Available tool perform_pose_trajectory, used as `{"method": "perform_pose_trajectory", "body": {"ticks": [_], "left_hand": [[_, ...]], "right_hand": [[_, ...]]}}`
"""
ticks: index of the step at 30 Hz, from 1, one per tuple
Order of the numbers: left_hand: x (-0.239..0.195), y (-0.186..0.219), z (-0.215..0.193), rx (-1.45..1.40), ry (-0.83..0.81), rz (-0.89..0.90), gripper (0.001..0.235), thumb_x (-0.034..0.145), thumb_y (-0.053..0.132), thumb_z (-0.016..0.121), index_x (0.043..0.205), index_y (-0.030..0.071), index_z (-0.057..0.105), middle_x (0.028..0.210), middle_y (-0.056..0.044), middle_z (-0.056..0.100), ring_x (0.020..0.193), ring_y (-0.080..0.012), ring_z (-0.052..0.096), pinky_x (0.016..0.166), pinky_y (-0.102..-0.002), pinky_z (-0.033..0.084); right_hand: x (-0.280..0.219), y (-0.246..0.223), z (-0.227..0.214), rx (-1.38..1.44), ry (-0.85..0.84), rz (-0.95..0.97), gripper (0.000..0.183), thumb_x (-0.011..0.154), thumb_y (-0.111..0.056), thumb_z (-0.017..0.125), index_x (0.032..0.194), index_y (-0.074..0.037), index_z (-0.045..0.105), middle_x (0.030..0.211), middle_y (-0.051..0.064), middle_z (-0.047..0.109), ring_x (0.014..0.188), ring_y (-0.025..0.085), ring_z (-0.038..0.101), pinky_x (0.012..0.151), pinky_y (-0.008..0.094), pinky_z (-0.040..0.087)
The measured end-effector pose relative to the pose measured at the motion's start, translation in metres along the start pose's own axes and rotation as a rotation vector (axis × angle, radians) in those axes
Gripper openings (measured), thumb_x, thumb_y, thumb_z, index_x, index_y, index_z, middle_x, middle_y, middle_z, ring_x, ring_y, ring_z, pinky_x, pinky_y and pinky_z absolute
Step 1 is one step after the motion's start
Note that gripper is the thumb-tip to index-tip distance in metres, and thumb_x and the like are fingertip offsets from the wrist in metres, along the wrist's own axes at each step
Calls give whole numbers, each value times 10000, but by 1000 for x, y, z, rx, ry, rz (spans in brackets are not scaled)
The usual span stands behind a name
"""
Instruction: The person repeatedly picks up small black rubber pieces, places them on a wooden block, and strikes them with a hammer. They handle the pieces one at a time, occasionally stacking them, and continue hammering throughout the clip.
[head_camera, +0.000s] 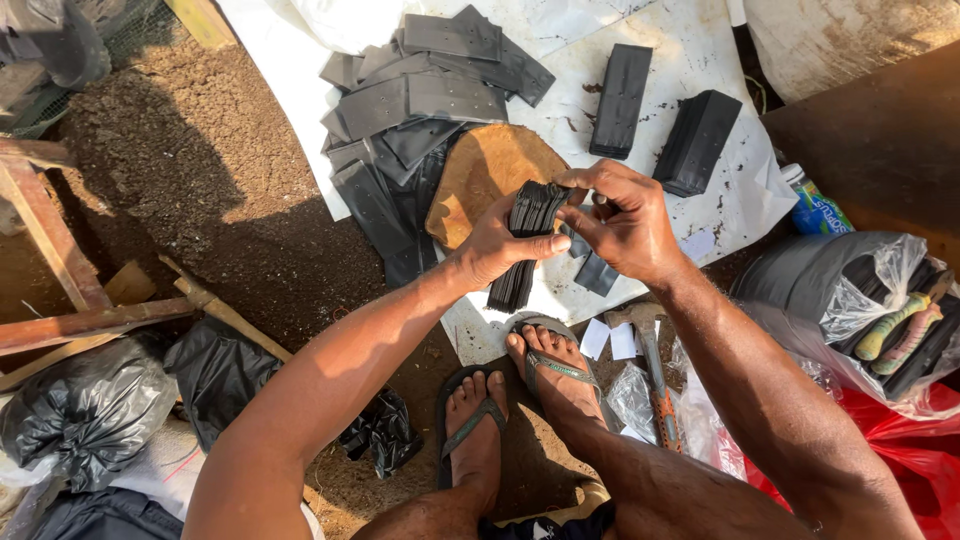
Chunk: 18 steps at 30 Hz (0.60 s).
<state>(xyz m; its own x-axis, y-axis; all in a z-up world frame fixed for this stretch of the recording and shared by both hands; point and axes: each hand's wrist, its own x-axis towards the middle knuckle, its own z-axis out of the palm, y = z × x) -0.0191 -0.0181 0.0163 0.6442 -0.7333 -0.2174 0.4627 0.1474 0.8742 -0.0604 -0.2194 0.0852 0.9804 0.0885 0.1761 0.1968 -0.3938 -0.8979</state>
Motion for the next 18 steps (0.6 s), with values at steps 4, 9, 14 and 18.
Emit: {"method": "perform_pose_trajectory", "body": {"ticks": [4,9,14,18], "left_hand": [[2,-3,0,-4,26,-5,487,819,323,892,1153,57,658,862,12,652,758,-81,632,670,-243,541],[3,-5,-1,6,29,8,459,827,321,888,1111,63,637,854,8,646,728,-87,629,640,-251,542],[4,-4,0,13,28,-5,450,825,327,883,1102,61,647,851,8,649,715,-84,632,624,-248,538],[4,-2,2,16,30,-19,428,830,328,869,1094,63,662,817,2,655,681,-85,637,599,-254,538]], "right_hand": [[-5,2,3,-60,58,-6,330,889,35,831,1198,-20,731,980,43,675,694,32,544,543,209,435],[-8,5,6,-86,84,-27,316,898,-1,836,1196,-18,734,1072,76,722,718,41,597,533,211,473],[-11,9,5,-105,105,-46,312,899,-18,843,1190,-11,732,1070,82,736,724,44,607,548,218,484],[-12,10,5,-107,115,-48,275,899,-20,847,1152,-6,741,1058,95,742,716,55,613,532,219,479]]}}
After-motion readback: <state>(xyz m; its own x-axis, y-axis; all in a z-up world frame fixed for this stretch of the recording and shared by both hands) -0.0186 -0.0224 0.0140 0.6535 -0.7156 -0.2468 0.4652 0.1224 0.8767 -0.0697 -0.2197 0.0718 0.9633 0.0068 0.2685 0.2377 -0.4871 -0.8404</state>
